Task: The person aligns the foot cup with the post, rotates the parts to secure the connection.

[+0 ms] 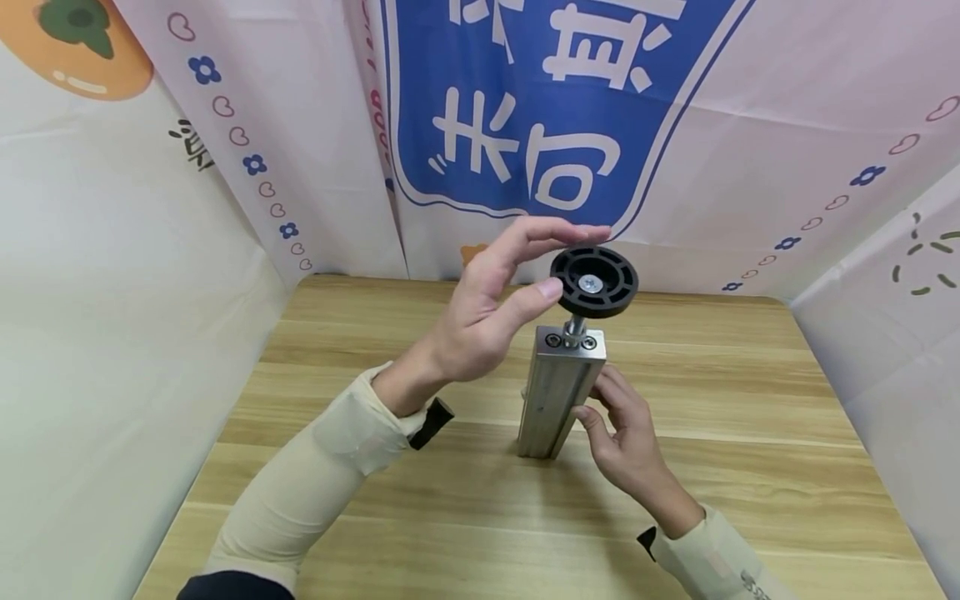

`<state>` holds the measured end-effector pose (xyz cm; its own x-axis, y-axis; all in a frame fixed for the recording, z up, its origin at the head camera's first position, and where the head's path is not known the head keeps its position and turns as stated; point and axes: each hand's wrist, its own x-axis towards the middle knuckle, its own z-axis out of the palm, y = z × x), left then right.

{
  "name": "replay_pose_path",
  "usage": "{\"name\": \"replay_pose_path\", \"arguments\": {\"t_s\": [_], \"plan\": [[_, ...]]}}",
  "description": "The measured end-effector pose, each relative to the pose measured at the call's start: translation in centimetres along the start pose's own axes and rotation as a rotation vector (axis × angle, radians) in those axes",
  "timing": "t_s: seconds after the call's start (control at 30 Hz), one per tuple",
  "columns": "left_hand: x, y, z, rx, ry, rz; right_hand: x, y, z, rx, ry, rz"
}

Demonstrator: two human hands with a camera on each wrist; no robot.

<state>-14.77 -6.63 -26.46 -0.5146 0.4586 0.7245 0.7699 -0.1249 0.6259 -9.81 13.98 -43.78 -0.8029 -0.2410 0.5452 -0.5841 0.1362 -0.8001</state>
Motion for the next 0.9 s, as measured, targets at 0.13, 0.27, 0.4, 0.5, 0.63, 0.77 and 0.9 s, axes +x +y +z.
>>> {"name": "replay_pose_path", "arguments": {"t_s": [0.13,0.27,0.4,0.5,0.63,0.77,0.9], "plan": [[0.0,0.0,0.1,0.026,0.030,0.018,-0.1,0.0,0.0,-0.001,0.000,0.005],[0.0,0.1,0.2,0.060,0.065,0.035,0.0,-0.1,0.0,-0.001,0.000,0.011],[0.1,0.4,0.7,0.129,0.112,0.003,0.0,0.0,0.0,0.008,0.004,-0.011],[0.1,0.7,1.0,0.185,0.127,-0.050,0.0,0.2,0.0,0.016,0.005,-0.049],[0.4,0.9,1.2,0.238,0.142,-0.069,-0.1,0.4,0.0,0.015,0.005,-0.074],[0.5,0.9,1.3,0.283,0.188,-0.057,-0.2,0.3,0.0,0.012,0.005,-0.064],[0.5,0.9,1.3,0.282,0.209,-0.056,-0.1,0.2,0.0,0.008,0.002,-0.044]]}}
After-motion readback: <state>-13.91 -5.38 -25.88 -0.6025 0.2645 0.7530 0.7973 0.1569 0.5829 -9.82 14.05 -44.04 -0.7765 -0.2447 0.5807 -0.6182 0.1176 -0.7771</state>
